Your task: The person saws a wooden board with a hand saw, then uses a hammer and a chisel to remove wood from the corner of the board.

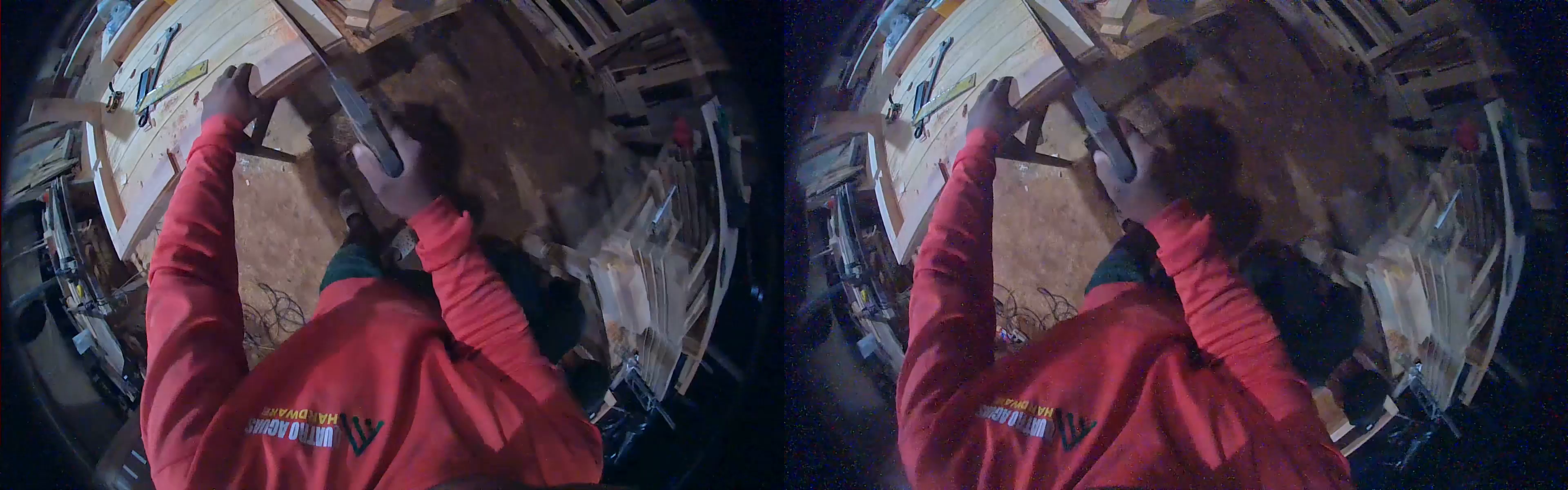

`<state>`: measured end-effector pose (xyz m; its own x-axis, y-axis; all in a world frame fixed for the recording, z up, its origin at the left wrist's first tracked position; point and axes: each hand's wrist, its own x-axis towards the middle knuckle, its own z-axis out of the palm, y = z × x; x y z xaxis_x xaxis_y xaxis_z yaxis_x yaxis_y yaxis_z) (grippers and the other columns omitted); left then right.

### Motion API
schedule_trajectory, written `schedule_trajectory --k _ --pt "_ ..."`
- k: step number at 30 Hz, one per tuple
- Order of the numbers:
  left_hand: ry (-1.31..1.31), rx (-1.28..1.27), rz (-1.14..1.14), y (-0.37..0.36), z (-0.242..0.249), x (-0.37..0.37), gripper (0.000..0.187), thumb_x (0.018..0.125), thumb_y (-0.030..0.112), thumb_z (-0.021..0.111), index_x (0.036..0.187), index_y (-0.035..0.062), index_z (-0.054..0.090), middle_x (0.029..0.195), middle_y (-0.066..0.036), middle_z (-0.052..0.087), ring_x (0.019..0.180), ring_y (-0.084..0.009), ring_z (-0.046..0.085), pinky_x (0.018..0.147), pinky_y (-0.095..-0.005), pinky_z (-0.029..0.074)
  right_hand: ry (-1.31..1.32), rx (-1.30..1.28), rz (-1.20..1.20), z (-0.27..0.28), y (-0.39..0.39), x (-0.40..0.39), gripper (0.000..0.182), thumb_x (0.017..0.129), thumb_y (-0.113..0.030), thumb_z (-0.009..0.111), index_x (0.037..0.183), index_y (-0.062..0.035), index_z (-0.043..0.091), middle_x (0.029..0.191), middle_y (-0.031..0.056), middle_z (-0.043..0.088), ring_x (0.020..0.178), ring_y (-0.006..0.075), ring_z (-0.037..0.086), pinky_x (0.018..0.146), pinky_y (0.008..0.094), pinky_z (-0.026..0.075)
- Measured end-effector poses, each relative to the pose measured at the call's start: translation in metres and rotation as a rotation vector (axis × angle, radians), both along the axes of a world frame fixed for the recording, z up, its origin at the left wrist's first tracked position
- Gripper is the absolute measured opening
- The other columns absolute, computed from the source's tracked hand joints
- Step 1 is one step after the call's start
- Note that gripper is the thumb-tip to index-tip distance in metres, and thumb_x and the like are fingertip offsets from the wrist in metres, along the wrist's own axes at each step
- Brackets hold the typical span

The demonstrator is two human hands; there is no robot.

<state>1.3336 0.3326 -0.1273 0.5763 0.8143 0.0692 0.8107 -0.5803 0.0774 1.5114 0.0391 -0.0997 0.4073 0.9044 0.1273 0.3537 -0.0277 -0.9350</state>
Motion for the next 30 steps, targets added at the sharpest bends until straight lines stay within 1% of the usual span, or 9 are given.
schedule_trajectory --k 4,10,12,14,15,17,20,23,30 --pt "-0.028 0.014 -0.003 0.005 -0.008 -0.001 0.071 0.071 0.054 0.084 0.126 0.0134 0.063 0.12 -0.011 0.064 0.118 -0.0354 0.062 0.094 -0.0489 0.055 -0.111 -0.062 -0.087 -0.02 -0.122 -0.015 0.03 0.09 -0.012 0.074 0.116 -0.0001 0.068 0.099 0.0127 0.072 0.088 0.0211 0.07 0.075 0.0373 0.053" --pt "-0.048 0.026 -0.004 0.013 -0.012 -0.003 0.069 0.07 0.05 0.085 0.125 0.0135 0.064 0.117 -0.013 0.065 0.11 -0.0384 0.064 0.092 -0.0491 0.055 -0.195 -0.066 -0.139 -0.002 -0.181 -0.029 0.027 0.091 -0.014 0.074 0.113 -0.0001 0.068 0.101 0.014 0.073 0.091 0.0229 0.071 0.074 0.0381 0.053" --pt "-0.081 0.034 -0.01 0.016 -0.017 -0.006 0.066 0.071 0.047 0.085 0.123 0.0141 0.064 0.116 -0.014 0.065 0.102 -0.0416 0.066 0.091 -0.0496 0.055 -0.624 -0.213 0.029 -0.011 -0.162 -0.016 0.024 0.092 -0.014 0.073 0.111 -0.0003 0.068 0.099 0.0121 0.073 0.089 0.0216 0.07 0.073 0.0377 0.052" --pt "-0.068 0.024 -0.021 0.014 -0.013 -0.008 0.066 0.073 0.046 0.084 0.126 0.0121 0.064 0.118 -0.013 0.065 0.107 -0.0393 0.065 0.091 -0.0485 0.055 -0.523 -0.223 0.071 -0.024 -0.088 -0.005 0.021 0.094 -0.014 0.072 0.11 -0.0003 0.068 0.091 0.0074 0.07 0.081 0.0179 0.066 0.07 0.0364 0.051" --pt "-0.06 0.018 -0.029 0.014 -0.01 -0.008 0.066 0.074 0.045 0.084 0.127 0.0111 0.063 0.119 -0.013 0.065 0.109 -0.0382 0.065 0.092 -0.048 0.055 -0.013 -0.096 -0.073 -0.021 -0.032 -0.007 0.021 0.094 -0.014 0.071 0.109 0.0 0.067 0.087 0.0048 0.068 0.076 0.0158 0.063 0.068 0.0357 0.05" --pt "-0.061 0.0 -0.024 0.015 -0.012 -0.008 0.066 0.073 0.044 0.085 0.126 0.0114 0.063 0.118 -0.013 0.064 0.107 -0.0389 0.064 0.091 -0.0482 0.055 0.047 -0.303 -0.02 -0.007 0.043 0.004 0.032 0.095 -0.021 0.072 0.116 0.0016 0.067 0.099 0.0111 0.072 0.084 0.0182 0.066 0.079 0.0338 0.054" --pt "-0.049 0.026 -0.043 0.021 -0.018 -0.013 0.062 0.075 0.042 0.084 0.125 0.0124 0.061 0.116 -0.013 0.063 0.105 -0.039 0.064 0.093 -0.0482 0.053 0.08 -0.226 -0.028 0.0 0.088 0.004 0.031 0.095 -0.02 0.072 0.117 0.0009 0.067 0.09 0.0081 0.071 0.077 0.0144 0.064 0.073 0.0303 0.053" --pt "-0.156 0.1 -0.099 0.024 -0.028 -0.023 0.043 0.084 0.031 0.072 0.122 0.0151 0.062 0.109 -0.011 0.064 0.105 -0.0338 0.065 0.099 -0.0505 0.049 0.133 -0.223 -0.08 -0.002 0.09 -0.003 0.034 0.094 -0.018 0.072 0.121 0.0019 0.066 0.093 0.0061 0.072 0.079 0.0123 0.063 0.073 0.0294 0.052" --pt "-0.184 -0.048 -0.067 0.026 -0.017 -0.019 0.037 0.087 0.023 0.066 0.122 0.0153 0.06 0.106 -0.007 0.06 0.106 -0.0284 0.063 0.092 -0.0448 0.051 0.02 -0.463 -0.145 -0.009 0.058 0.006 0.036 0.095 -0.015 0.069 0.125 0.0022 0.062 0.098 0.0054 0.07 0.082 0.0139 0.064 0.073 0.0306 0.053"
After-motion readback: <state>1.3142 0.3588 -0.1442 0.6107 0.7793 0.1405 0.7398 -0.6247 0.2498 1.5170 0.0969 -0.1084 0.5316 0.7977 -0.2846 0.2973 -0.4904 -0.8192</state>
